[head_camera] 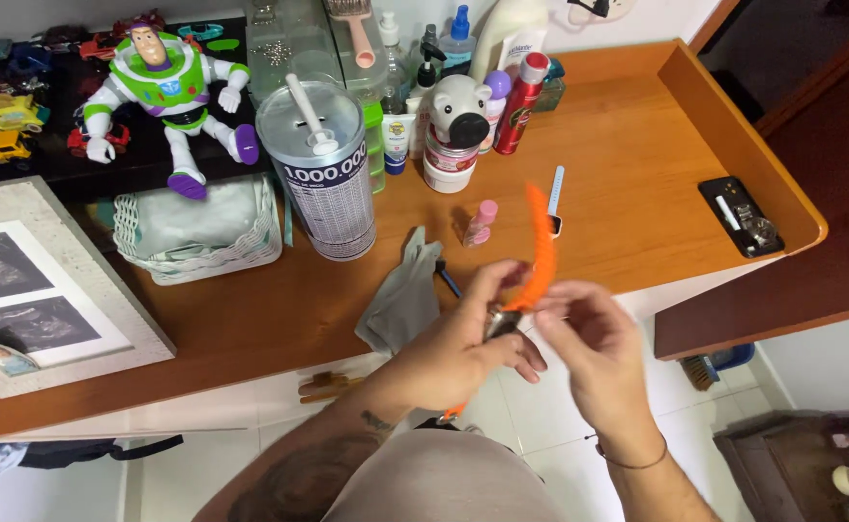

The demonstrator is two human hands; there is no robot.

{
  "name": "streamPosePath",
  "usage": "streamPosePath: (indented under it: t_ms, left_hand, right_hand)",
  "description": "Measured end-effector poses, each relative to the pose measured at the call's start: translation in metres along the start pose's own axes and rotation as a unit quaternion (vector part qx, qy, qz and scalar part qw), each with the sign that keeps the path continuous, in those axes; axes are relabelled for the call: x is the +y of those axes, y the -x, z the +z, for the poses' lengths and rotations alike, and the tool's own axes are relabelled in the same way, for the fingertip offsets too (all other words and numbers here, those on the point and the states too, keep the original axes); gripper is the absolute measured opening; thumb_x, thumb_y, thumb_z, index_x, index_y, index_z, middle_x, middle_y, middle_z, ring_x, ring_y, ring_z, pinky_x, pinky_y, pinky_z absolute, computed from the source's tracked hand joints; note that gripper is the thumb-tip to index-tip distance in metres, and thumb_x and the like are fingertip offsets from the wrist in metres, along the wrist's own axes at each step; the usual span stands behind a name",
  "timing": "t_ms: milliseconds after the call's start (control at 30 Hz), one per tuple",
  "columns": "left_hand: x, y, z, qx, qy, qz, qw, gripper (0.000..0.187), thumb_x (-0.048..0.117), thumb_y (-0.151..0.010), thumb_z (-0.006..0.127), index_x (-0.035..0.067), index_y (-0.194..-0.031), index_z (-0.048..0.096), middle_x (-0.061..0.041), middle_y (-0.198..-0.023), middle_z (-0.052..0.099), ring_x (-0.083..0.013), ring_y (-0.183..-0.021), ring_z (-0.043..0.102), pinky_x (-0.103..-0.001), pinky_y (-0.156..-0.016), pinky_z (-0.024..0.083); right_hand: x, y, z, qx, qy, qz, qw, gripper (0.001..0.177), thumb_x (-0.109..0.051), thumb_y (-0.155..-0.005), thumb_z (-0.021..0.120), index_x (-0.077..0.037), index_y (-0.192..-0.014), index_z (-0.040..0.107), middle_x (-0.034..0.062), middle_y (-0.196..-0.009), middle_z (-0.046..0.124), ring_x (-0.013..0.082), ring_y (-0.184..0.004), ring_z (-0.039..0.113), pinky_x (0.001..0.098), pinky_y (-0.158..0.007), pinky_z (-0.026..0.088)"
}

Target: Cleaning a smartwatch and its orange band using a cloth on a dresser.

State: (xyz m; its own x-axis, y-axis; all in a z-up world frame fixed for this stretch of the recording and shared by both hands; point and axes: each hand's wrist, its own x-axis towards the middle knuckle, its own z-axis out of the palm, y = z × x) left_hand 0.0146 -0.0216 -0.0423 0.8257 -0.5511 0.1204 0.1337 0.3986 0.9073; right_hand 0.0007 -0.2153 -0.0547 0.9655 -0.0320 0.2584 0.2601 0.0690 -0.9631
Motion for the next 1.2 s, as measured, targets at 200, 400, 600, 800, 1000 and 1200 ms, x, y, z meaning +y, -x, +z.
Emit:
streamPosePath:
  t_ms: [200, 400, 600, 800, 1000, 1200]
  left_hand:
    - [0.008, 0.004, 0.007, -0.039, -0.066, -0.036, 0.996, 0.071, -0.009, -0.091, 0.056, 0.004, -0.152, 0.022, -0.017, -0.134, 0.054, -0.0219, -0.096, 0.072, -0.036, -0.087, 0.062]
    - [0.044, 0.017, 0.017, 0.09, -0.204, -0.113, 0.968, 0.03, 0.009, -0.086, 0.076, -0.001, -0.114, 0.067, -0.007, -0.087, 0.073, -0.0109, -0.076, 0.072, -0.026, -0.069, 0.058]
    - [0.068, 0.025, 0.032, 0.119, -0.307, -0.105, 0.938, 0.02, 0.017, -0.09, 0.073, 0.004, -0.105, 0.075, -0.001, -0.068, 0.068, -0.0064, -0.059, 0.053, -0.026, -0.054, 0.045]
    - [0.061, 0.028, 0.029, 0.11, -0.318, -0.028, 0.941, 0.019, 0.016, -0.092, 0.072, 0.003, -0.106, 0.073, -0.001, -0.072, 0.068, -0.0043, -0.062, 0.056, -0.024, -0.056, 0.048]
    - [0.068, 0.026, 0.032, 0.129, -0.268, -0.071, 0.952, 0.022, 0.014, -0.089, 0.075, 0.003, -0.108, 0.076, -0.001, -0.073, 0.069, -0.0041, -0.064, 0.059, -0.023, -0.057, 0.049]
    - [0.059, 0.023, 0.023, 0.112, -0.188, -0.071, 0.973, 0.024, 0.016, -0.094, 0.071, 0.0, -0.111, 0.076, -0.003, -0.08, 0.075, -0.0053, -0.074, 0.068, -0.021, -0.069, 0.057]
  right_hand:
    - [0.014, 0.0, -0.008, -0.096, -0.034, 0.176, 0.979, 0.012, 0.005, -0.094, 0.077, 0.012, -0.103, 0.076, 0.0132, -0.093, 0.071, 0.0177, -0.066, 0.054, 0.0308, -0.054, 0.042]
    - [-0.006, 0.004, -0.002, -0.083, 0.039, 0.003, 0.996, 0.018, 0.0, -0.087, 0.078, 0.003, -0.104, 0.071, 0.0061, -0.097, 0.07, 0.0103, -0.087, 0.065, 0.0238, -0.079, 0.054]
    - [0.002, 0.012, -0.002, -0.034, -0.054, 0.008, 0.998, 0.017, -0.001, -0.09, 0.077, 0.005, -0.106, 0.071, 0.0082, -0.097, 0.067, 0.0118, -0.079, 0.059, 0.0238, -0.069, 0.049]
    - [0.002, 0.013, -0.002, -0.042, -0.057, -0.004, 0.997, 0.019, 0.001, -0.091, 0.076, 0.006, -0.109, 0.072, 0.0103, -0.098, 0.067, 0.0142, -0.081, 0.06, 0.0264, -0.07, 0.05]
    - [0.006, 0.008, -0.005, -0.079, -0.177, 0.002, 0.981, 0.023, 0.004, -0.092, 0.075, 0.004, -0.114, 0.071, 0.0129, -0.109, 0.066, 0.0175, -0.091, 0.062, 0.0292, -0.08, 0.052]
    - [0.002, 0.006, -0.005, -0.08, -0.198, 0.012, 0.977, 0.026, 0.007, -0.093, 0.074, 0.005, -0.118, 0.072, 0.0131, -0.113, 0.065, 0.0177, -0.094, 0.062, 0.0308, -0.083, 0.052]
